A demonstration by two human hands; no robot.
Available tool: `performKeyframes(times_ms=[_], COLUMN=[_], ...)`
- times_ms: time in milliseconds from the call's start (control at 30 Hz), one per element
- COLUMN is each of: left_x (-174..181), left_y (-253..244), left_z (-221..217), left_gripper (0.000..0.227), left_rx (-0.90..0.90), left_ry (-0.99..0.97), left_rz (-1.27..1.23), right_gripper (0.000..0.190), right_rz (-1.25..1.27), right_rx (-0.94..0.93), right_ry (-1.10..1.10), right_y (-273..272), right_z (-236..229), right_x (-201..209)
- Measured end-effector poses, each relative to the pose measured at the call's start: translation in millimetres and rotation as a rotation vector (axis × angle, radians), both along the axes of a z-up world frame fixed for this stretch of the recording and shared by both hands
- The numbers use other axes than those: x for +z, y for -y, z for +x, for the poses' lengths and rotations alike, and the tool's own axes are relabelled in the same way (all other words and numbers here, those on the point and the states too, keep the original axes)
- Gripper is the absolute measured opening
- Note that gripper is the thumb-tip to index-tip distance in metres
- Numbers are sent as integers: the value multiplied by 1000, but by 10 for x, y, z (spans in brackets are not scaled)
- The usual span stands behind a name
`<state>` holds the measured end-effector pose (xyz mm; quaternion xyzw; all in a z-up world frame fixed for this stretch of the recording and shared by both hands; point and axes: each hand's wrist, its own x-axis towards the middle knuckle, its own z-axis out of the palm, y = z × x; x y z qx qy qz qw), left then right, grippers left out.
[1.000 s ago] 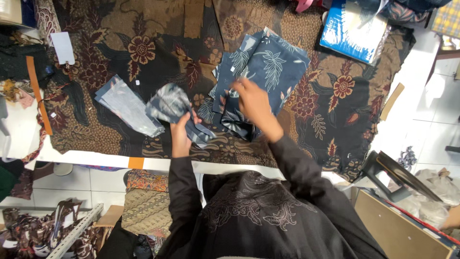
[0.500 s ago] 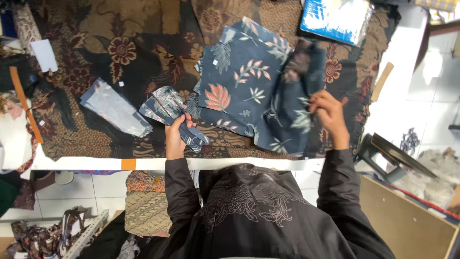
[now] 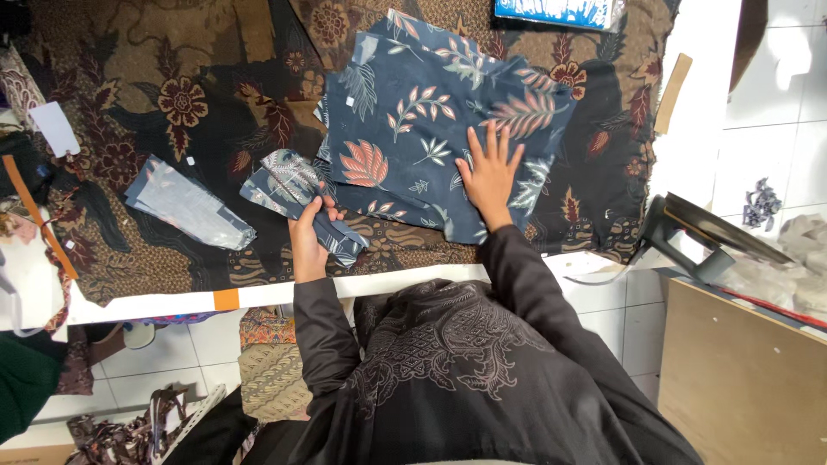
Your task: The person folds a large piece of patterned fabric on a table, then uses a ruler and iron to press and fold smaller fabric pieces. The person handles the fabric and tools by hand, arranging the pieces on the table.
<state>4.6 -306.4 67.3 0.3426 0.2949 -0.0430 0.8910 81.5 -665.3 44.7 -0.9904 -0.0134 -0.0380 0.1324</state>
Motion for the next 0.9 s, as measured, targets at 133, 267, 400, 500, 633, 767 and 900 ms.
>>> performKeyframes(times_ms=[133,267,400,500,633,767,900], left_x=[35,-15,-30,-43,-109,-199,-262], left_y=[-116,-205,-172,-97,83,472,909], left_z=[-114,-254,-266,-270,-267,-229,-200], left_gripper=[36,39,35,21,25,29,35], left_rx=[44,89,107,106,10,-80,-142], left_ry=[-22,-81,-55,-160,-55,-48,5], left_rz=[24,70,101,248,249,109,67], right_gripper=[65,57,44,45,39,28,28], right_rz=[18,179,300,370,272,1042,1216], right_rx=[66,209,361,402,430,373,306], right_ry=[-61,-6,-58,-50,-1,-587,-628], right_y=[-5,-145,-509,-812,-851,-797,-795], right_z=[54,-224,-344,-279,-246,-349,-539], right_x=[-84,51,171,171,58,-231,-315])
